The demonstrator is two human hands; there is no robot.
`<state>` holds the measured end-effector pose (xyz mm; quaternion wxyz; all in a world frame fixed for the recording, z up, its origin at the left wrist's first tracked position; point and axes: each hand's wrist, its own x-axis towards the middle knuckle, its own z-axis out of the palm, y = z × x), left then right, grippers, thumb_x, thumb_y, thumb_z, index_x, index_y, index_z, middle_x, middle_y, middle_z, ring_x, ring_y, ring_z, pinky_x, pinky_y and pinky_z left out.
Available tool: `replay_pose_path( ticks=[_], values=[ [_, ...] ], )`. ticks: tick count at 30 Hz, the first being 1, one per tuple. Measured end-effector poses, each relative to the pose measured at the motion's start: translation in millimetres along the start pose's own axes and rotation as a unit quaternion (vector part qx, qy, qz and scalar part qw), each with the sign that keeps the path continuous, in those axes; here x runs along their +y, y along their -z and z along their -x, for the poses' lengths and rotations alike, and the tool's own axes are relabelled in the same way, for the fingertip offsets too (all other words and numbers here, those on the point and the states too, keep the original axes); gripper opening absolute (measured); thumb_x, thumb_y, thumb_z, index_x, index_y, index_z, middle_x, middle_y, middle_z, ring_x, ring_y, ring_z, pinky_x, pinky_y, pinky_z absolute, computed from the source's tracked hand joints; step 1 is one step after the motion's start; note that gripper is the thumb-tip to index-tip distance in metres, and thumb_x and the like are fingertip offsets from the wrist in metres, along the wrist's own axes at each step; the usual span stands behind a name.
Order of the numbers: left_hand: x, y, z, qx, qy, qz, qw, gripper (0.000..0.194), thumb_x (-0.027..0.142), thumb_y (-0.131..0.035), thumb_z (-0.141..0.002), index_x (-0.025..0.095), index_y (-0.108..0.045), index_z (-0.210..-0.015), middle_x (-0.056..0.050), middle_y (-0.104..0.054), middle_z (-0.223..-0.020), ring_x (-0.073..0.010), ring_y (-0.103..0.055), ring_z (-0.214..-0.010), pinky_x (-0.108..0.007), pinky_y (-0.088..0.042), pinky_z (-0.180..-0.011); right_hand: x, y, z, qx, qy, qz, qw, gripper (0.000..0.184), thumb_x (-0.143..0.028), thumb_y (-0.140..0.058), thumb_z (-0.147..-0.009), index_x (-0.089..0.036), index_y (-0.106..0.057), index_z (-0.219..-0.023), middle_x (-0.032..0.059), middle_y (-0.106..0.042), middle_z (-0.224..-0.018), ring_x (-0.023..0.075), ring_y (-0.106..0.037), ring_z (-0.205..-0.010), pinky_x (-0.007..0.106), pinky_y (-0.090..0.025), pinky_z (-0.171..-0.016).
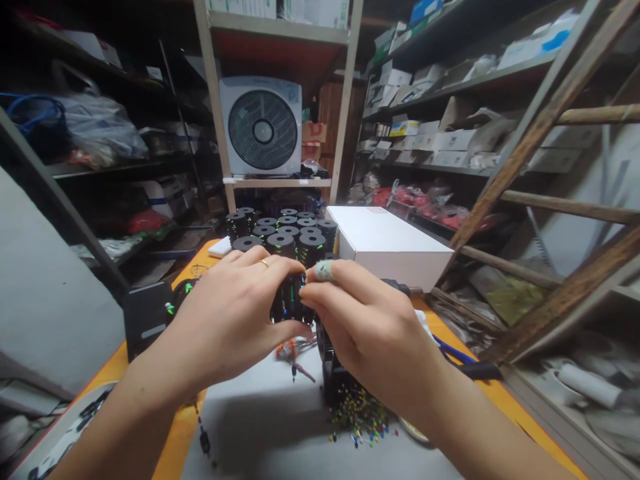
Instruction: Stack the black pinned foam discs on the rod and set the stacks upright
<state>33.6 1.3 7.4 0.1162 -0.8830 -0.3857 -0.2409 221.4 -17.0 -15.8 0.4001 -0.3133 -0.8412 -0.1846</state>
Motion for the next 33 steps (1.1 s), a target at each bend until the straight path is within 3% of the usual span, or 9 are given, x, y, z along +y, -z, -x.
replay_pose_path(
  ticks=[6,12,14,16,17,19,23,28,33],
  values=[
    [0.0,-0.4,1.1,0.013,-0.003,-0.004,1.000,0.036,0.040,-0.068,-0.081,0.015,-0.066,-0.107,-0.008,-0.071,-0.092,-0.0309,-0.060,-0.091,-0.045,-0.048,-0.079,-3.1,4.2,0.2,-0.008,0.047,0.011,0.999,0.020,-0.001,-0.058,-0.088,-0.014,-0.065,-0.101,0.0114,-0.067,-0.105,0.0179,-0.067,-0.095,0.028,-0.055,-0.086],
    [0.2,-0.1,2.3,0.011,-0.011,-0.015,1.000,0.040,0.037,-0.072,-0.078,0.014,-0.065,-0.110,-0.009,-0.073,-0.095,-0.0321,-0.061,-0.095,-0.046,-0.048,-0.080,-8.1,16.2,21.4,-0.063,0.099,0.130,0.985,0.040,-0.009,-0.061,-0.090,-0.004,-0.055,-0.129,0.0171,-0.061,-0.122,0.0327,-0.050,-0.124,0.045,-0.045,-0.102],
    [-0.7,-1.2,1.0,0.012,-0.012,-0.023,1.000,0.046,0.037,-0.072,-0.078,0.014,-0.063,-0.116,-0.010,-0.073,-0.097,-0.0327,-0.060,-0.096,-0.047,-0.047,-0.081,-13.5,22.4,40.3,-0.061,0.061,0.141,0.986,0.042,-0.011,-0.059,-0.091,-0.009,-0.053,-0.132,0.0165,-0.055,-0.128,0.0333,-0.046,-0.125,0.049,-0.042,-0.103],
    [-1.8,-2.1,-0.3,0.009,-0.020,-0.031,0.999,0.050,0.038,-0.073,-0.077,0.015,-0.061,-0.119,-0.009,-0.073,-0.100,-0.0332,-0.060,-0.097,-0.047,-0.047,-0.081,-20.8,25.2,64.1,-0.054,-0.033,0.088,0.994,0.025,-0.010,-0.057,-0.091,-0.016,-0.061,-0.115,0.0125,-0.057,-0.113,0.0277,-0.053,-0.109,0.045,-0.048,-0.091],
    [-2.3,-2.3,-0.7,0.008,-0.025,-0.034,0.999,0.049,0.038,-0.073,-0.077,0.016,-0.060,-0.119,-0.008,-0.073,-0.101,-0.0333,-0.060,-0.098,-0.047,-0.047,-0.080,-24.7,24.4,76.8,-0.108,-0.094,0.038,0.989,0.014,-0.011,-0.055,-0.092,-0.019,-0.062,-0.101,0.0090,-0.059,-0.101,0.0240,-0.056,-0.097,0.038,-0.052,-0.078],
    [-3.1,-2.0,-0.9,0.008,-0.032,-0.038,0.999,0.045,0.039,-0.072,-0.078,0.019,-0.061,-0.117,-0.007,-0.072,-0.104,-0.0331,-0.060,-0.097,-0.047,-0.046,-0.079,-31.7,17.9,101.4,-0.214,-0.179,-0.018,0.960,0.015,-0.011,-0.057,-0.089,-0.023,-0.060,-0.080,0.0036,-0.059,-0.084,0.0209,-0.058,-0.081,0.034,-0.053,-0.066],
    [-2.8,-0.9,-0.1,0.005,-0.033,-0.039,0.999,0.040,0.038,-0.070,-0.081,0.020,-0.060,-0.115,-0.006,-0.070,-0.108,-0.0321,-0.059,-0.097,-0.046,-0.046,-0.080,-39.8,-6.0,138.0,-0.235,-0.254,-0.004,0.938,0.014,-0.011,-0.062,-0.084,-0.023,-0.061,-0.078,0.0030,-0.061,-0.081,0.0215,-0.062,-0.078,0.033,-0.054,-0.064],
    [-3.1,-0.4,1.9,0.000,-0.034,-0.031,0.999,0.041,0.036,-0.072,-0.079,0.021,-0.059,-0.115,-0.005,-0.069,-0.106,-0.0321,-0.058,-0.097,-0.047,-0.046,-0.080,-42.4,-25.7,156.3,-0.217,-0.302,0.001,0.928,0.012,-0.017,-0.058,-0.088,-0.021,-0.061,-0.078,0.0041,-0.060,-0.078,0.0229,-0.063,-0.075,0.036,-0.054,-0.063],
    [-6.6,0.4,4.1,-0.007,-0.052,-0.018,0.998,0.048,0.029,-0.076,-0.076,0.020,-0.057,-0.119,-0.005,-0.069,-0.109,-0.0307,-0.057,-0.098,-0.047,-0.046,-0.083,-46.5,-22.2,150.0,-0.175,-0.291,-0.024,0.940,0.014,-0.015,-0.053,-0.090,-0.023,-0.060,-0.081,0.0048,-0.063,-0.081,0.0235,-0.063,-0.077,0.036,-0.054,-0.066]
  ],
)
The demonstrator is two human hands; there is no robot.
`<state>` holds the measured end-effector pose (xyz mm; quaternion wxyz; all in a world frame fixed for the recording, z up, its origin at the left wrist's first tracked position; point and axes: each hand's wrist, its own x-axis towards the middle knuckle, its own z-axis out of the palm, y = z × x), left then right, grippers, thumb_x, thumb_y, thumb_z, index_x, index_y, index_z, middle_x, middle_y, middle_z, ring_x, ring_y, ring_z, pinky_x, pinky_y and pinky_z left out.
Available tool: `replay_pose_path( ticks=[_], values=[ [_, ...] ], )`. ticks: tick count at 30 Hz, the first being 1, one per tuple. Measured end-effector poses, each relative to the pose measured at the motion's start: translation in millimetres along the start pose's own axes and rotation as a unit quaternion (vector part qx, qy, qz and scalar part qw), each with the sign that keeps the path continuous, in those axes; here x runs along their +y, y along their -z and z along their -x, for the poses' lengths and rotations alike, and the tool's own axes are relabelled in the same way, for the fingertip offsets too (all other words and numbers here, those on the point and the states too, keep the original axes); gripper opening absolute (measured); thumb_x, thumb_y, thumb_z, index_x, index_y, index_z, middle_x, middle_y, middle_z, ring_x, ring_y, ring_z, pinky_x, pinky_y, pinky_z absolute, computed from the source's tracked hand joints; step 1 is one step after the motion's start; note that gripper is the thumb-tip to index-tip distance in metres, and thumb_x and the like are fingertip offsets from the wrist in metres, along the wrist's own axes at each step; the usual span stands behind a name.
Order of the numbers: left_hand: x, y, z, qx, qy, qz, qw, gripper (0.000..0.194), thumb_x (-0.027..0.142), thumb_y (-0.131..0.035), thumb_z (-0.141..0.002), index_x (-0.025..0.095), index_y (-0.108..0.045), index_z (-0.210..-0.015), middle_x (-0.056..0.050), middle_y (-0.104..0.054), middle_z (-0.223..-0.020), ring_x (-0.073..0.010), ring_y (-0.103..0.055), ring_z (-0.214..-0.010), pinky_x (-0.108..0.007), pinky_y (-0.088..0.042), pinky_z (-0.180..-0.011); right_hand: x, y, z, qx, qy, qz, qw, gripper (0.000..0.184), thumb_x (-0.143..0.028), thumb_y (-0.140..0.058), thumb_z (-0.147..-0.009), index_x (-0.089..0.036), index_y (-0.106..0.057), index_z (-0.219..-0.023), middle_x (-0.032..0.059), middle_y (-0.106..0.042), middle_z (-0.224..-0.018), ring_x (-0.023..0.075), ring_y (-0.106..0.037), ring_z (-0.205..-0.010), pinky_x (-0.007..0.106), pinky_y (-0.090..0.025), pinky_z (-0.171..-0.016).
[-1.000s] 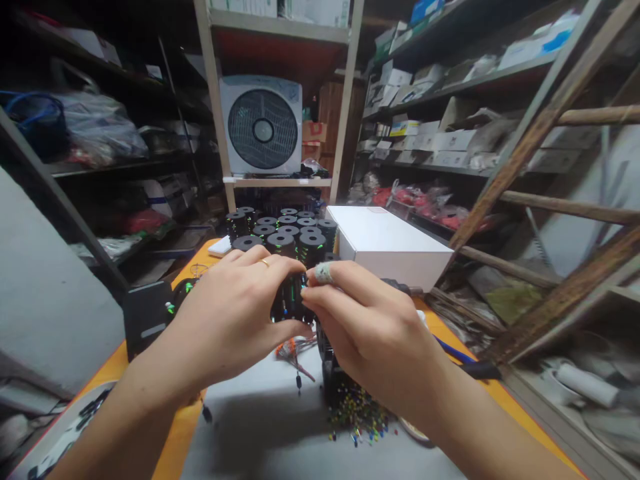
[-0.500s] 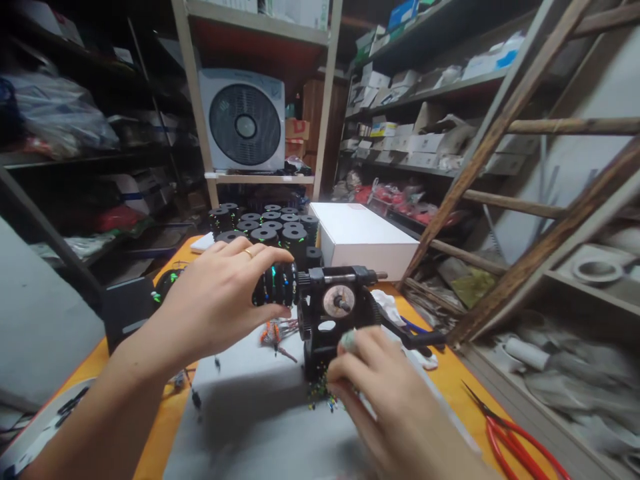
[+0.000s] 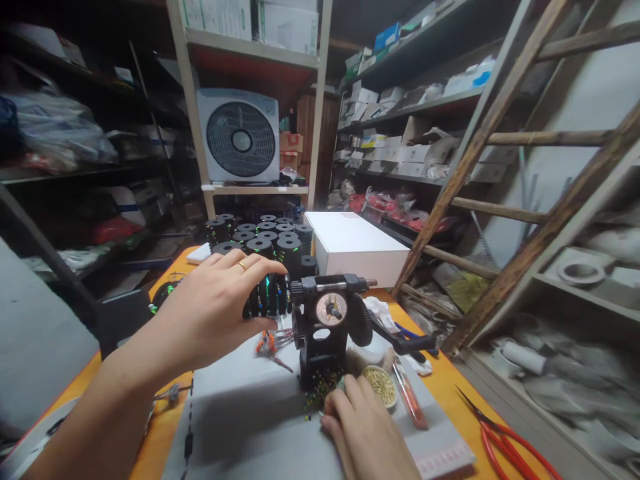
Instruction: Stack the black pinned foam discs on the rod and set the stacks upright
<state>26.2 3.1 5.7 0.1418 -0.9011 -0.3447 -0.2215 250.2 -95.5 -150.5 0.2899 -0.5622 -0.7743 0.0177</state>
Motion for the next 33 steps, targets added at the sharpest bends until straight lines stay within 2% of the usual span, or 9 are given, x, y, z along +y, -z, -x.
replay_pose_path(
  ticks=[4,6,11,14,21,33],
  values=[
    [-0.3,0.5,-0.4,0.000,-0.007,-0.003,1.000,0.041,0.030,-0.073,-0.079,0.021,-0.057,-0.117,-0.005,-0.069,-0.109,-0.0307,-0.057,-0.096,-0.047,-0.047,-0.080,-13.4,25.3,-15.7,0.032,0.032,-0.060,0.997,0.017,-0.012,-0.045,-0.095,-0.024,-0.053,-0.086,-0.0009,-0.060,-0.078,0.0141,-0.061,-0.070,0.024,-0.052,-0.063],
    [0.2,0.9,-0.8,-0.001,-0.007,0.001,1.000,0.040,0.029,-0.073,-0.080,0.022,-0.057,-0.116,-0.004,-0.068,-0.109,-0.0303,-0.057,-0.096,-0.047,-0.047,-0.080,-20.1,40.5,-30.1,0.062,0.057,-0.088,0.993,0.013,-0.014,-0.049,-0.095,-0.025,-0.053,-0.088,-0.0032,-0.059,-0.075,0.0121,-0.060,-0.066,0.022,-0.049,-0.060],
    [0.6,2.4,-1.2,-0.001,-0.005,0.014,1.000,0.039,0.029,-0.072,-0.080,0.023,-0.057,-0.116,-0.004,-0.068,-0.106,-0.0301,-0.057,-0.095,-0.046,-0.047,-0.081,-33.4,61.7,-72.1,0.173,0.075,-0.147,0.971,0.015,-0.014,-0.062,-0.090,-0.027,-0.060,-0.097,-0.0033,-0.067,-0.089,0.0114,-0.066,-0.080,0.021,-0.053,-0.074],
    [-0.4,3.4,-1.1,-0.001,-0.003,0.027,1.000,0.039,0.030,-0.071,-0.081,0.022,-0.058,-0.117,-0.005,-0.070,-0.103,-0.0301,-0.058,-0.094,-0.045,-0.047,-0.081,-38.7,61.1,-89.5,0.227,0.070,-0.172,0.956,0.016,-0.014,-0.066,-0.089,-0.028,-0.063,-0.097,-0.0039,-0.071,-0.092,0.0115,-0.070,-0.081,0.023,-0.055,-0.077],
    [-1.2,5.4,0.2,0.001,0.008,0.032,0.999,0.039,0.033,-0.065,-0.085,0.022,-0.060,-0.122,-0.005,-0.075,-0.093,-0.0302,-0.063,-0.083,-0.044,-0.048,-0.072,-43.0,55.6,-105.1,0.274,0.081,-0.207,0.936,0.018,-0.012,-0.068,-0.086,-0.026,-0.065,-0.097,-0.0017,-0.074,-0.095,0.0138,-0.073,-0.086,0.025,-0.059,-0.082],
    [-2.2,7.5,-0.5,-0.001,0.016,0.033,0.999,0.038,0.034,-0.064,-0.085,0.023,-0.062,-0.122,-0.005,-0.076,-0.094,-0.0303,-0.065,-0.085,-0.044,-0.049,-0.074,-49.0,53.6,-113.9,0.287,0.074,-0.247,0.923,0.015,-0.011,-0.069,-0.085,-0.023,-0.064,-0.094,0.0004,-0.074,-0.093,0.0153,-0.073,-0.085,0.027,-0.061,-0.082]
  ],
)
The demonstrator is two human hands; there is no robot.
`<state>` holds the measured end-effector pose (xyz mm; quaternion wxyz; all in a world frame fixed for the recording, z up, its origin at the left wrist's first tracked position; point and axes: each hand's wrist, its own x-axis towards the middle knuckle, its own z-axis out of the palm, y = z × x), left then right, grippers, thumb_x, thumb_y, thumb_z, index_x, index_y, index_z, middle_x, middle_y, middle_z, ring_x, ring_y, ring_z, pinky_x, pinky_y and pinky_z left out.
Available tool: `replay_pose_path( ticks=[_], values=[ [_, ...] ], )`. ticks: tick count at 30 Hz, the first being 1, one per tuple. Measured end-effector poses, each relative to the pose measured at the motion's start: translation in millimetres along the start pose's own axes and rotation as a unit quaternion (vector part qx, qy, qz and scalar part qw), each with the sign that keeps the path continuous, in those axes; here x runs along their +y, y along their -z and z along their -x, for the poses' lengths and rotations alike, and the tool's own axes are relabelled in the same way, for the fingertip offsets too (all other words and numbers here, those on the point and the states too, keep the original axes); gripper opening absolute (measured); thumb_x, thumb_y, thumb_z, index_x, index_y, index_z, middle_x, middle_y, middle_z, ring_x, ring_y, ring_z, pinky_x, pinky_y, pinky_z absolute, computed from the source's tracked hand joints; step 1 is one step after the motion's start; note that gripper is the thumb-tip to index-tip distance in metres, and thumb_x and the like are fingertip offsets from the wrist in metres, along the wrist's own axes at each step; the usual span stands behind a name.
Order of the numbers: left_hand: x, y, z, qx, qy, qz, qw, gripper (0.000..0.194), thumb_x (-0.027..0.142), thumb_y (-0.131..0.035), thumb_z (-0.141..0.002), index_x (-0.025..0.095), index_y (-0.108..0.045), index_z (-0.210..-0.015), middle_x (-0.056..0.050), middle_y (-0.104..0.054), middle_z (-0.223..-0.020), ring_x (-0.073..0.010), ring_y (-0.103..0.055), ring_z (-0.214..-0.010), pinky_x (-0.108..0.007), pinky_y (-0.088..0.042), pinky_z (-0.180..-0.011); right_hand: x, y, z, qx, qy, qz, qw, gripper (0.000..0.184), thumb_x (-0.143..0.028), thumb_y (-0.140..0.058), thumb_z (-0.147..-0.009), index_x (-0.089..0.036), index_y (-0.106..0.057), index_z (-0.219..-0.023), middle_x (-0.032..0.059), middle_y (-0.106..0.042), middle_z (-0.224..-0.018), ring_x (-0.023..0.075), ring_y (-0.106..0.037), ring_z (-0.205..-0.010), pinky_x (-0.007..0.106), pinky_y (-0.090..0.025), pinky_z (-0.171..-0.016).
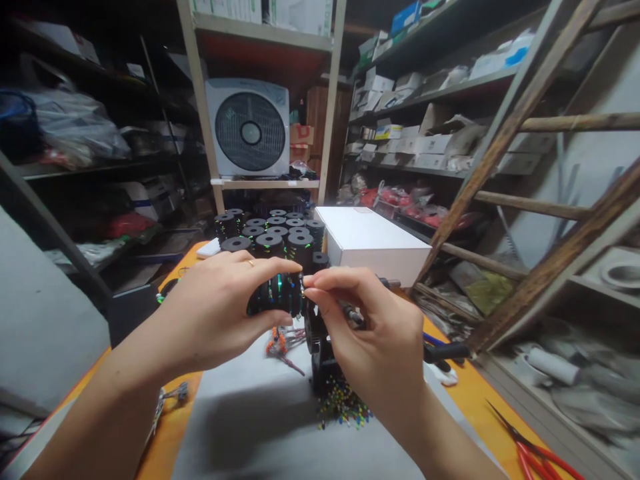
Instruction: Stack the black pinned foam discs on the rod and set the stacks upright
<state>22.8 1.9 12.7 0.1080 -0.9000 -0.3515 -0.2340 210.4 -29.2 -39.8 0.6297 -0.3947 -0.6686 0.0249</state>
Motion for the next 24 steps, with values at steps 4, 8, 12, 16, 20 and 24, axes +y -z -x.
replay_pose_path(
  ticks=[4,8,12,16,20,24],
  values=[
    [1.0,-0.5,-0.5,0.000,0.002,0.000,1.000,0.038,0.035,-0.064,-0.085,0.024,-0.061,-0.122,-0.005,-0.076,-0.094,-0.0304,-0.065,-0.086,-0.044,-0.049,-0.074,0.6,2.2,1.8,-0.006,0.007,0.015,1.000,0.015,-0.011,-0.068,-0.086,-0.023,-0.064,-0.094,0.0002,-0.073,-0.094,0.0149,-0.073,-0.085,0.026,-0.060,-0.081],
    [1.6,-0.4,-0.2,-0.001,0.003,0.000,1.000,0.037,0.034,-0.063,-0.085,0.024,-0.062,-0.121,-0.006,-0.076,-0.093,-0.0306,-0.066,-0.085,-0.044,-0.050,-0.073,4.4,2.3,3.1,-0.023,0.018,0.029,0.999,0.018,-0.009,-0.067,-0.086,-0.024,-0.063,-0.094,0.0004,-0.074,-0.096,0.0157,-0.072,-0.089,0.028,-0.059,-0.084],
    [0.4,-1.1,0.7,-0.001,0.011,-0.010,1.000,0.045,0.036,-0.064,-0.084,0.020,-0.058,-0.125,-0.009,-0.075,-0.093,-0.0323,-0.067,-0.085,-0.044,-0.049,-0.074,9.2,2.6,5.9,-0.041,0.041,0.034,0.998,0.020,-0.006,-0.065,-0.086,-0.024,-0.060,-0.090,0.0005,-0.074,-0.098,0.0171,-0.072,-0.094,0.030,-0.059,-0.085],
    [-1.1,-2.7,0.2,0.009,0.011,-0.017,1.000,0.047,0.037,-0.066,-0.083,0.019,-0.057,-0.125,-0.009,-0.075,-0.091,-0.0327,-0.067,-0.084,-0.042,-0.049,-0.073,13.0,4.7,9.1,-0.047,0.066,0.040,0.996,0.022,-0.003,-0.064,-0.084,-0.024,-0.057,-0.088,0.0006,-0.074,-0.099,0.0179,-0.072,-0.094,0.032,-0.059,-0.085],
    [-1.1,-3.7,-0.6,0.012,0.007,-0.018,1.000,0.046,0.037,-0.067,-0.082,0.020,-0.058,-0.124,-0.008,-0.074,-0.087,-0.0319,-0.067,-0.082,-0.041,-0.049,-0.072,14.4,5.2,10.1,-0.043,0.094,0.059,0.993,0.026,0.000,-0.064,-0.082,-0.024,-0.057,-0.086,0.0007,-0.073,-0.098,0.0186,-0.073,-0.093,0.034,-0.059,-0.085],
    [-0.8,-3.8,-0.2,0.005,0.012,-0.011,1.000,0.044,0.037,-0.065,-0.083,0.020,-0.058,-0.123,-0.008,-0.074,-0.088,-0.0316,-0.067,-0.084,-0.041,-0.048,-0.072,16.4,3.5,10.4,-0.033,0.139,0.089,0.986,0.031,0.004,-0.065,-0.078,-0.024,-0.058,-0.089,0.0012,-0.074,-0.099,0.0190,-0.073,-0.093,0.033,-0.060,-0.081]
  ],
)
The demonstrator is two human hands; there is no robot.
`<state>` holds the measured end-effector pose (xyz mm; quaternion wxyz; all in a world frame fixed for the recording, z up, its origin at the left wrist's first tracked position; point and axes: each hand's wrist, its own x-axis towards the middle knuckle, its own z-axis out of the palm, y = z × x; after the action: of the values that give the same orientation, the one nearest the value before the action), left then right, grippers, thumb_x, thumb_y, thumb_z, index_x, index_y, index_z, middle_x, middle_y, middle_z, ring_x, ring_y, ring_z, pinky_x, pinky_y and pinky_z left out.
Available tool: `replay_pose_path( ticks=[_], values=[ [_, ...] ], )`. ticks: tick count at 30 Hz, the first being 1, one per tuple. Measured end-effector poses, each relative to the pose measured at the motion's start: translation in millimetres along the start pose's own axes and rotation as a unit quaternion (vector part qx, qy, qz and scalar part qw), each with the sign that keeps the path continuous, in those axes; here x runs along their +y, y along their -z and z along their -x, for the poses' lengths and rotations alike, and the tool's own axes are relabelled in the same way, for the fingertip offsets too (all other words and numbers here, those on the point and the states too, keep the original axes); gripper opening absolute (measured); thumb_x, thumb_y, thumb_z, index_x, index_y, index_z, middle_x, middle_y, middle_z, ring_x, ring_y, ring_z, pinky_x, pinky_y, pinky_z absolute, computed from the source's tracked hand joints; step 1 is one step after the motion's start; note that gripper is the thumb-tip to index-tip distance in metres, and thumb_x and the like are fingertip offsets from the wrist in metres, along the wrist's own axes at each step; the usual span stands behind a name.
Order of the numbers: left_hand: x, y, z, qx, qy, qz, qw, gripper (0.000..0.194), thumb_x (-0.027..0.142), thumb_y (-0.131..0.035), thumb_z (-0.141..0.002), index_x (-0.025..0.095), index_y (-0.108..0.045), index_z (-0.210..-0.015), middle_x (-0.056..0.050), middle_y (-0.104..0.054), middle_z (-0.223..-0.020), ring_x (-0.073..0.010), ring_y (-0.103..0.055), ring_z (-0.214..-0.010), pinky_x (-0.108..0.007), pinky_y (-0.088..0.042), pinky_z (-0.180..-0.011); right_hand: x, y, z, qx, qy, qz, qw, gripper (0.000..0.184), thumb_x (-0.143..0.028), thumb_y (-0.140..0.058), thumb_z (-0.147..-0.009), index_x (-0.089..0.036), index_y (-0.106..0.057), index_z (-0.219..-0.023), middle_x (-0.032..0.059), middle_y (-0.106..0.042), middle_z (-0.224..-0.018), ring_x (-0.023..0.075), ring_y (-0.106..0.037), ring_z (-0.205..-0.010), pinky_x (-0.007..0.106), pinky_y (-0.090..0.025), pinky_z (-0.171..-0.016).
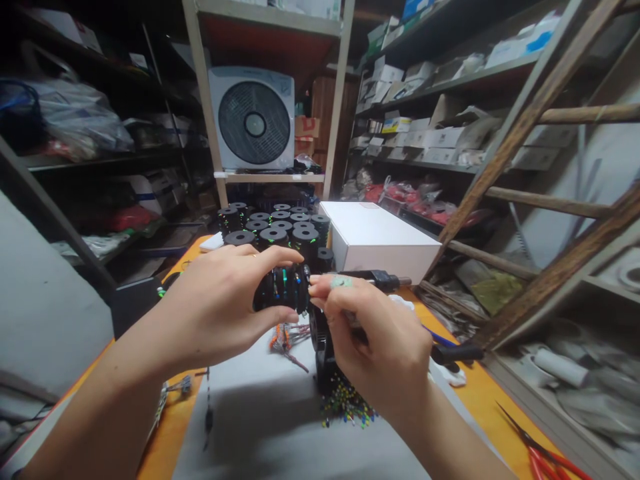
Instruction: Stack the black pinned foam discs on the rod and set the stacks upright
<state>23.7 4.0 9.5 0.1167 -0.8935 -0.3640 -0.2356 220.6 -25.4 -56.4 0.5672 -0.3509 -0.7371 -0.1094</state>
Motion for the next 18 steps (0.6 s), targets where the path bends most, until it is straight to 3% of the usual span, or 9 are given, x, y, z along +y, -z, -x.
replay_pose_path(
  ticks=[6,9,12,16,18],
  values=[
    [0.5,0.6,-0.5,-0.004,0.003,0.000,1.000,0.044,0.037,-0.065,-0.083,0.020,-0.059,-0.123,-0.009,-0.075,-0.091,-0.0318,-0.067,-0.084,-0.042,-0.049,-0.073,9.7,-2.0,9.7,-0.016,0.048,0.012,0.999,0.040,0.004,-0.067,-0.075,-0.029,-0.060,-0.098,0.0001,-0.075,-0.103,0.0237,-0.072,-0.101,0.039,-0.062,-0.081],
    [0.6,1.6,-0.5,-0.001,0.004,-0.001,1.000,0.044,0.036,-0.066,-0.083,0.019,-0.060,-0.122,-0.010,-0.075,-0.090,-0.0321,-0.067,-0.084,-0.042,-0.049,-0.073,10.6,-1.8,12.7,-0.019,0.039,-0.008,0.999,0.043,0.001,-0.067,-0.077,-0.031,-0.061,-0.104,-0.0007,-0.075,-0.107,0.0240,-0.071,-0.104,0.041,-0.061,-0.085],
    [0.6,2.1,0.4,0.007,-0.001,-0.003,1.000,0.045,0.036,-0.067,-0.082,0.019,-0.060,-0.122,-0.009,-0.075,-0.087,-0.0321,-0.067,-0.081,-0.041,-0.049,-0.071,3.7,0.1,6.4,-0.002,-0.038,-0.027,0.999,0.035,-0.006,-0.068,-0.083,-0.028,-0.061,-0.110,0.0027,-0.074,-0.103,0.0215,-0.073,-0.095,0.037,-0.061,-0.083],
    [0.2,1.4,0.8,0.018,-0.007,-0.010,1.000,0.046,0.037,-0.069,-0.081,0.018,-0.060,-0.123,-0.009,-0.073,-0.083,-0.0316,-0.067,-0.077,-0.040,-0.048,-0.068,-8.3,6.4,-13.5,-0.051,-0.162,-0.051,0.984,0.006,-0.022,-0.072,-0.084,-0.022,-0.066,-0.086,-0.0004,-0.072,-0.073,0.0125,-0.070,-0.058,0.020,-0.058,-0.056],
    [-0.1,1.0,0.6,0.017,-0.005,-0.010,1.000,0.046,0.038,-0.068,-0.081,0.018,-0.060,-0.122,-0.009,-0.073,-0.082,-0.0318,-0.067,-0.078,-0.040,-0.048,-0.068,-10.1,9.7,-22.1,-0.088,-0.198,-0.074,0.973,0.012,-0.030,-0.075,-0.082,-0.021,-0.067,-0.077,-0.0008,-0.072,-0.066,0.0128,-0.068,-0.054,0.019,-0.057,-0.051]
  ],
)
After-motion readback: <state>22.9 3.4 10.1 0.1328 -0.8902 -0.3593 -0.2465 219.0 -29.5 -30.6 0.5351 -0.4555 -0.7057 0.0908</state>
